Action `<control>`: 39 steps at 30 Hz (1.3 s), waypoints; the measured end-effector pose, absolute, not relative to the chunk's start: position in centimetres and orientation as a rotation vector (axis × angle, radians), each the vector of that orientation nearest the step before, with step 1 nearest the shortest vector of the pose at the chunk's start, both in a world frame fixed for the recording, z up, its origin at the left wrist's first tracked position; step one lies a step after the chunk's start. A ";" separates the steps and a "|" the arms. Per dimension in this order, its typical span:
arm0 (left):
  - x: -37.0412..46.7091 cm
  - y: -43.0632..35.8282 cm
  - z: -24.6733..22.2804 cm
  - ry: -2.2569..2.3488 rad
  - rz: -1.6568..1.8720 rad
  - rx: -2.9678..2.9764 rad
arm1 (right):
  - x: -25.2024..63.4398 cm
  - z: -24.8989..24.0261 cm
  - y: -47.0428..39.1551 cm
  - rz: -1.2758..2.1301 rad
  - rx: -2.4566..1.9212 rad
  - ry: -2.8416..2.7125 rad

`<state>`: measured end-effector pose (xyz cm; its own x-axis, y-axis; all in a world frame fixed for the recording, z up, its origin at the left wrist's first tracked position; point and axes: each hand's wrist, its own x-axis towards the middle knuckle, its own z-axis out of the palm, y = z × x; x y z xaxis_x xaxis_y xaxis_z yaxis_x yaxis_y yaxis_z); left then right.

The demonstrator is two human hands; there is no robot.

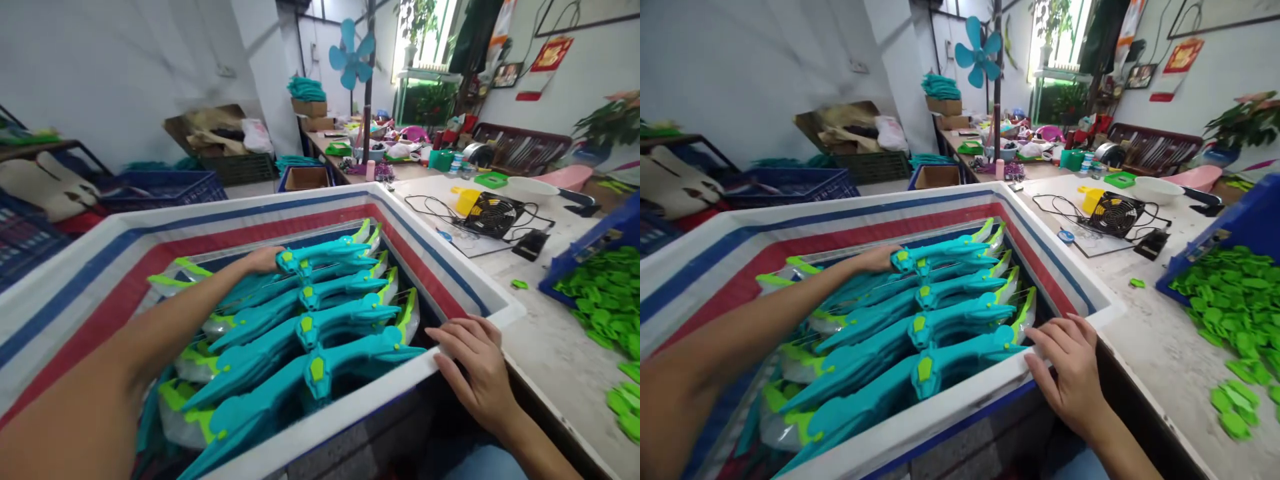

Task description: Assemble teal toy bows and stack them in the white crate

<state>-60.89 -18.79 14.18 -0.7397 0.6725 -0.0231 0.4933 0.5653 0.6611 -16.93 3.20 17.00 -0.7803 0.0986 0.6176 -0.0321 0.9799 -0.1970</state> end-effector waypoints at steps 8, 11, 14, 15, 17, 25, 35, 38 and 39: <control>-63.4 -18.8 8.7 2.273 0.408 1.161 | -16.2 16.8 3.2 0.248 -0.040 -2.502; -63.8 -18.7 8.3 2.242 0.406 1.161 | -15.9 17.7 3.5 0.250 -0.038 -2.558; -64.2 -18.6 8.1 2.219 0.399 1.179 | -18.2 19.4 4.1 0.298 -0.011 -2.788; -64.2 -18.6 8.0 2.216 0.394 1.182 | -19.9 19.9 4.3 0.308 0.030 -2.900; -64.3 -18.7 7.9 2.227 0.390 1.185 | -24.6 20.1 4.7 0.263 0.175 -3.121; -65.1 -19.7 7.3 2.384 0.415 1.155 | -41.5 13.4 5.5 -0.304 0.194 -3.301; -64.3 -20.2 7.3 2.332 0.440 1.171 | -41.0 9.2 5.5 -0.170 0.355 -3.287; -63.7 -19.9 7.2 2.294 0.449 1.175 | -40.7 9.2 6.0 -0.143 0.407 -3.215; -63.7 -19.9 7.1 2.290 0.448 1.171 | -40.7 9.1 6.2 -0.131 0.410 -3.207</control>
